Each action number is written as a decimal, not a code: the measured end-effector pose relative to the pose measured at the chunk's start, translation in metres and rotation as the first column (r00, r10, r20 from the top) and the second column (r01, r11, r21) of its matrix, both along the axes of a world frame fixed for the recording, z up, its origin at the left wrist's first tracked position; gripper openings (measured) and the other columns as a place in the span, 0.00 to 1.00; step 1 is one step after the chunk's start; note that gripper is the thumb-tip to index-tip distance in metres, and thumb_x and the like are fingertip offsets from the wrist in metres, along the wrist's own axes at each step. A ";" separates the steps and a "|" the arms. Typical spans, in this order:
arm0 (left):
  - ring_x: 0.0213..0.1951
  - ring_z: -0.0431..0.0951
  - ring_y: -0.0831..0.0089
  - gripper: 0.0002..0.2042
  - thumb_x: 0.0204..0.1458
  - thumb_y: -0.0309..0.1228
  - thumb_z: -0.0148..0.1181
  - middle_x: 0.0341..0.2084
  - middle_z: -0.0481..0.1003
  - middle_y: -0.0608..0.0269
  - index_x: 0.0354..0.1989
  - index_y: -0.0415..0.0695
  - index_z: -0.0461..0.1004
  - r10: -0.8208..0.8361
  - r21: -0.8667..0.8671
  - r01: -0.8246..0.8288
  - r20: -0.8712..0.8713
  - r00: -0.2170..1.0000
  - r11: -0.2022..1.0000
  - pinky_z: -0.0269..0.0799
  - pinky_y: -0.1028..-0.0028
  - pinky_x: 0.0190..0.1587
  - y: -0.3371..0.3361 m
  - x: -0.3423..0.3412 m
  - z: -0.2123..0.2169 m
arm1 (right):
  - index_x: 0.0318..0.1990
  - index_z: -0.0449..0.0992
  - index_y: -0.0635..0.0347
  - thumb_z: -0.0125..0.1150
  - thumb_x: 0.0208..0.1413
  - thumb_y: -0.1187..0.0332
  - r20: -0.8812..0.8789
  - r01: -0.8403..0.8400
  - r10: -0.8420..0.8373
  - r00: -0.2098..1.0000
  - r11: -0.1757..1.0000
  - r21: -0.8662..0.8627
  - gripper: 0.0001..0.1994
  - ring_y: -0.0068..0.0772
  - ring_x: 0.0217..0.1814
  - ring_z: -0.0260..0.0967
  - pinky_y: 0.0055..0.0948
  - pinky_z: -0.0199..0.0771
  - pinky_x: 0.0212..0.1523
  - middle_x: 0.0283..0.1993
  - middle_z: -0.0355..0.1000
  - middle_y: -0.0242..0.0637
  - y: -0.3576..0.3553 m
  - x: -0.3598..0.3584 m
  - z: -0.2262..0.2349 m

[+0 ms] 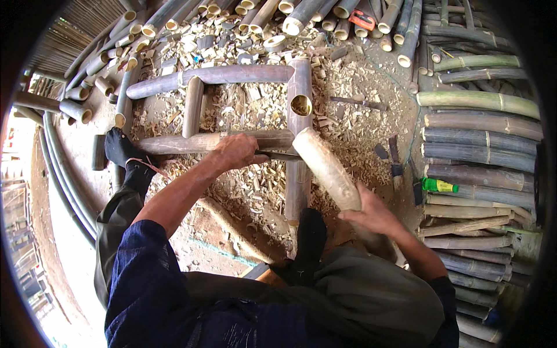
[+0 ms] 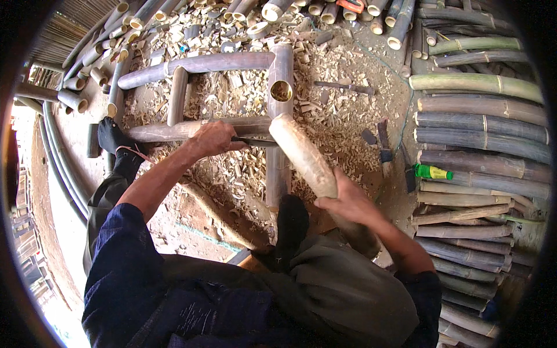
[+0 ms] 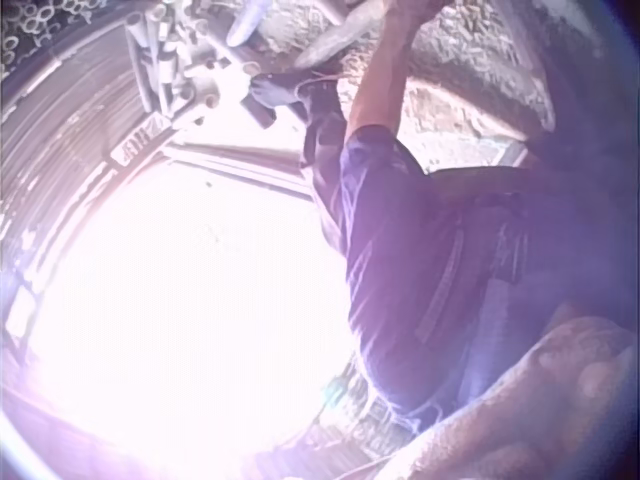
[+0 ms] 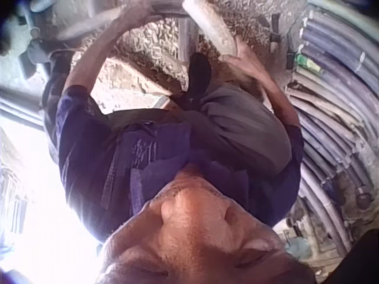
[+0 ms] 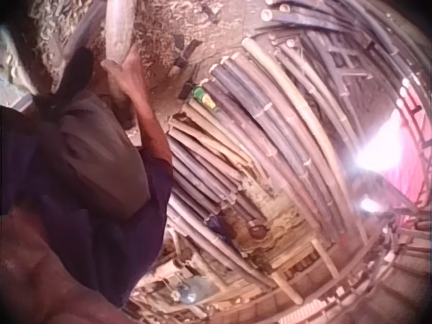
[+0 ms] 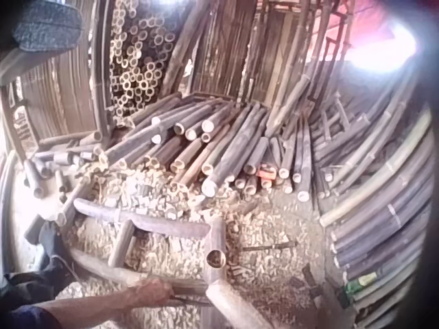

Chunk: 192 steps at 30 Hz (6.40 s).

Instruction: The person carves and fits bamboo poles together to construct a frame, using a knife to hollow out joints and a mallet to tap pieces into place.

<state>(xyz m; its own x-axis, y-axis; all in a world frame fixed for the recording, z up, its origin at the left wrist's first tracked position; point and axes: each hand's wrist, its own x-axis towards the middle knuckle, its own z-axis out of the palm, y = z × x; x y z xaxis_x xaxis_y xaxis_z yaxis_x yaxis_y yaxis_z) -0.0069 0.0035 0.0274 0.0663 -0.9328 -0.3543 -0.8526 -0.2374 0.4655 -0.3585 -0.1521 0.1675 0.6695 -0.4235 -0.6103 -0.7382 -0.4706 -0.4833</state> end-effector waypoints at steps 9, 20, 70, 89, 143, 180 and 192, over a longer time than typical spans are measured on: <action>0.22 0.81 0.62 0.31 0.55 0.62 0.60 0.21 0.80 0.53 0.25 0.40 0.83 0.006 0.085 0.001 -0.084 0.996 0.996 0.81 0.59 0.32 -0.001 0.010 -0.009 | 0.63 0.62 0.74 0.72 0.50 0.51 0.453 0.225 -0.154 0.878 0.968 -0.108 0.42 0.50 0.56 0.73 0.42 0.71 0.60 0.53 0.73 0.58 0.035 0.021 0.044; 0.20 0.78 0.63 0.32 0.57 0.61 0.60 0.15 0.76 0.58 0.20 0.39 0.79 -0.009 0.146 0.028 -0.132 0.991 0.989 0.78 0.58 0.30 0.001 0.016 -0.006 | 0.60 0.67 0.72 0.74 0.48 0.55 0.484 0.263 -0.238 0.842 0.965 0.018 0.37 0.45 0.51 0.75 0.41 0.73 0.56 0.50 0.76 0.52 0.028 0.025 0.058; 0.23 0.78 0.70 0.28 0.59 0.59 0.60 0.19 0.79 0.62 0.27 0.41 0.83 0.030 0.312 0.067 -0.296 0.955 0.948 0.75 0.63 0.33 -0.012 0.011 0.006 | 0.59 0.69 0.72 0.73 0.47 0.50 0.536 0.289 -0.256 0.804 0.957 0.023 0.39 0.39 0.46 0.76 0.38 0.76 0.49 0.45 0.76 0.47 0.023 0.037 0.073; 0.22 0.78 0.75 0.24 0.59 0.54 0.63 0.22 0.80 0.63 0.37 0.41 0.82 0.127 0.309 0.006 -0.406 0.905 0.951 0.75 0.68 0.30 0.006 0.009 -0.027 | 0.62 0.66 0.70 0.75 0.47 0.55 -0.027 -0.071 0.077 0.997 0.979 0.190 0.39 0.44 0.54 0.74 0.39 0.71 0.59 0.54 0.75 0.48 -0.006 0.042 0.025; 0.27 0.82 0.65 0.10 0.66 0.29 0.49 0.29 0.80 0.50 0.45 0.40 0.76 0.031 0.232 -0.066 0.153 0.988 0.971 0.81 0.61 0.30 0.092 -0.051 -0.005 | 0.59 0.69 0.60 0.81 0.40 0.51 -0.215 -0.784 0.901 0.376 0.185 -0.593 0.40 0.39 0.45 0.75 0.40 0.82 0.42 0.44 0.73 0.41 -0.047 0.060 -0.026; 0.23 0.80 0.65 0.07 0.60 0.26 0.52 0.32 0.81 0.50 0.45 0.40 0.72 0.080 0.026 -0.089 0.241 0.967 0.996 0.76 0.62 0.20 0.090 -0.046 -0.044 | 0.44 0.72 0.68 0.68 0.49 0.68 -0.261 -0.799 0.865 0.429 0.230 -0.555 0.18 0.41 0.38 0.77 0.40 0.84 0.36 0.40 0.75 0.51 -0.045 0.075 -0.033; 0.21 0.75 0.76 0.12 0.59 0.45 0.66 0.22 0.76 0.61 0.40 0.50 0.80 0.084 -0.043 -0.097 -0.235 0.968 0.994 0.75 0.72 0.21 0.086 -0.016 -0.042 | 0.52 0.67 0.60 0.79 0.44 0.56 -0.065 -0.877 0.889 0.453 0.431 -0.213 0.32 0.47 0.47 0.77 0.47 0.79 0.44 0.43 0.72 0.47 0.041 0.027 0.009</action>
